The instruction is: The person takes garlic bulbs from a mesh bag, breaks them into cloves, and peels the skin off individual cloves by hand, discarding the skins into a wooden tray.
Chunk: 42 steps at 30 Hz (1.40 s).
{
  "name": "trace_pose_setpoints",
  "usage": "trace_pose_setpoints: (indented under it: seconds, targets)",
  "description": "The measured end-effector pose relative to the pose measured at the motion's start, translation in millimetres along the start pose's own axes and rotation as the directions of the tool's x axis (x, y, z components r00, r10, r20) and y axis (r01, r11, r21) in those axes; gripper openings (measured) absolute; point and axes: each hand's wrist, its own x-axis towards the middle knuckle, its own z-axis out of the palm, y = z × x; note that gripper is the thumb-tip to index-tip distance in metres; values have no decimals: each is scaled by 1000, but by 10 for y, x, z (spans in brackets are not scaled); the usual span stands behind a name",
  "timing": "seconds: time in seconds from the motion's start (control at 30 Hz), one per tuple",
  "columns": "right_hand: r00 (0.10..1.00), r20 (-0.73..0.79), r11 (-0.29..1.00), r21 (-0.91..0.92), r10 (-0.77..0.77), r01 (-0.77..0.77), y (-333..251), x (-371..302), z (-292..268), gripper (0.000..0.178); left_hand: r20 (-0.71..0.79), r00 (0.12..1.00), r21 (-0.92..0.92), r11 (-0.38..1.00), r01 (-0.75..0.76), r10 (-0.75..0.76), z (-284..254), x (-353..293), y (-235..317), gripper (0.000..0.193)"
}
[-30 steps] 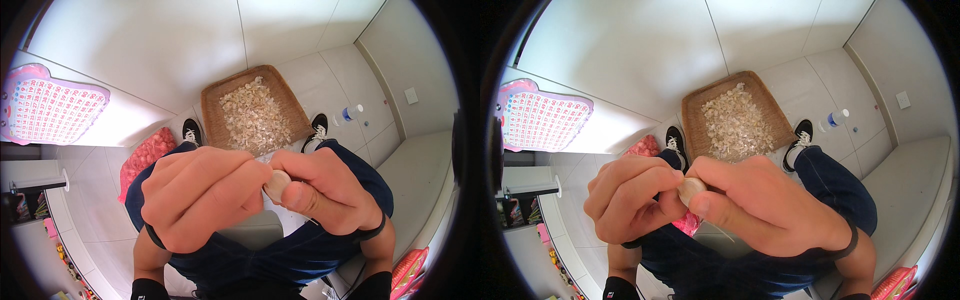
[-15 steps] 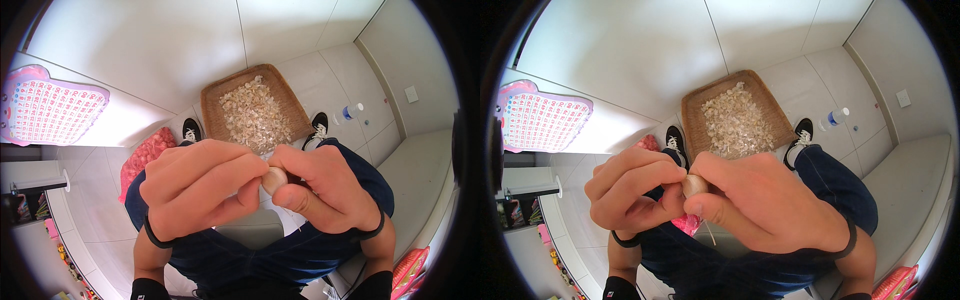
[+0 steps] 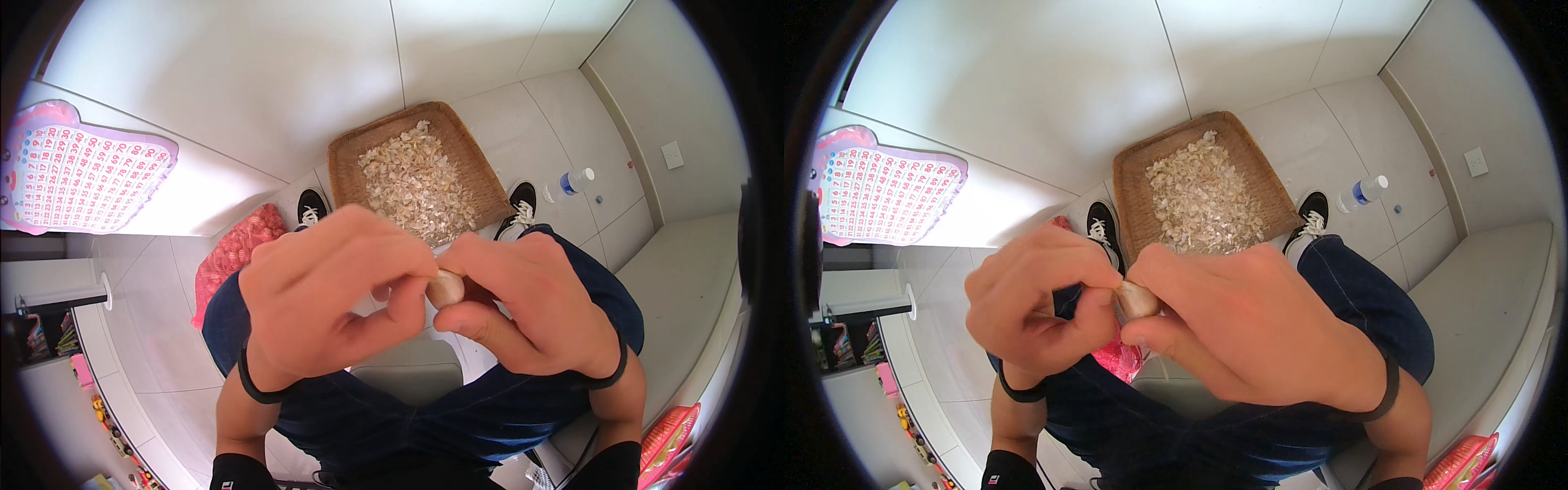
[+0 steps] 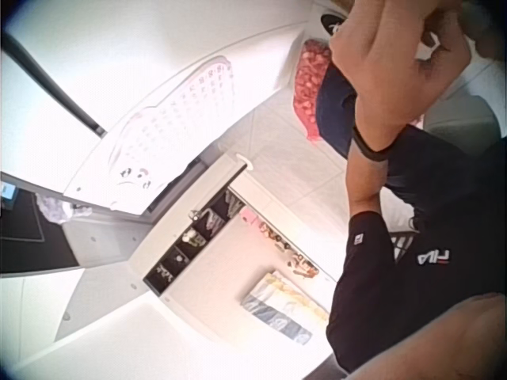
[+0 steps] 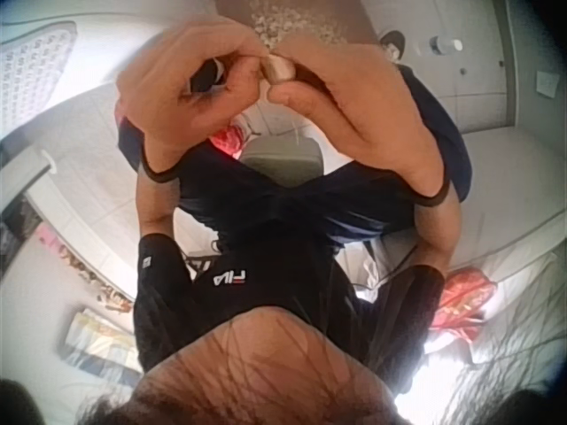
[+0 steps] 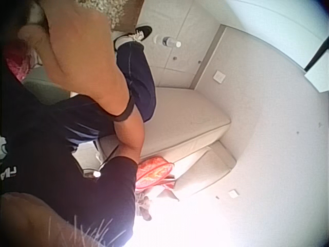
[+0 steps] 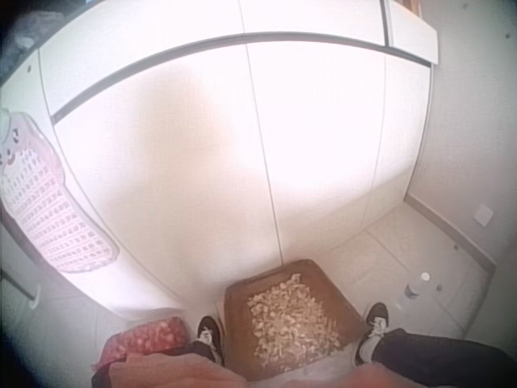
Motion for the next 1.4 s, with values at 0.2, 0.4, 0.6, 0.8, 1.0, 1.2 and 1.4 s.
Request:
trace_pose_setpoints:
  seconds: [0.2, 0.4, 0.6, 0.8, 1.0, 1.2, 1.4]
  targets:
    - [966, -213, 977, -186, -148, 109, 69, 1, 77, 26, 83, 988, -277, 949, 149, -131, -21, -11, -30, 22]
    - [916, -350, 957, -272, -193, 98, 56, -6, 100, 29, 145, 983, -368, 916, 159, -112, -38, -31, -88, 22]
    - [853, -448, 918, -385, -270, 88, 27, -14, 123, 30, 142, 978, -483, 851, 206, -156, 61, -75, -130, 18]
    - [817, -520, 946, -309, -251, 94, 50, -60, 136, 30, 180, 956, -722, 630, 287, -230, 129, -105, -83, 23]
    - [824, -310, 864, -343, -475, 368, 66, -8, -27, 36, 271, 876, -767, 460, 447, -399, 138, -74, 80, 30]
    - [826, -373, 905, -231, -422, 358, 132, -11, 27, 29, 263, 838, -719, 483, 500, -478, 84, -53, 84, 37]
    - [824, -375, 902, -254, -424, 348, 122, -24, 33, 27, 242, 841, -688, 525, 501, -484, 65, -88, 70, 37]
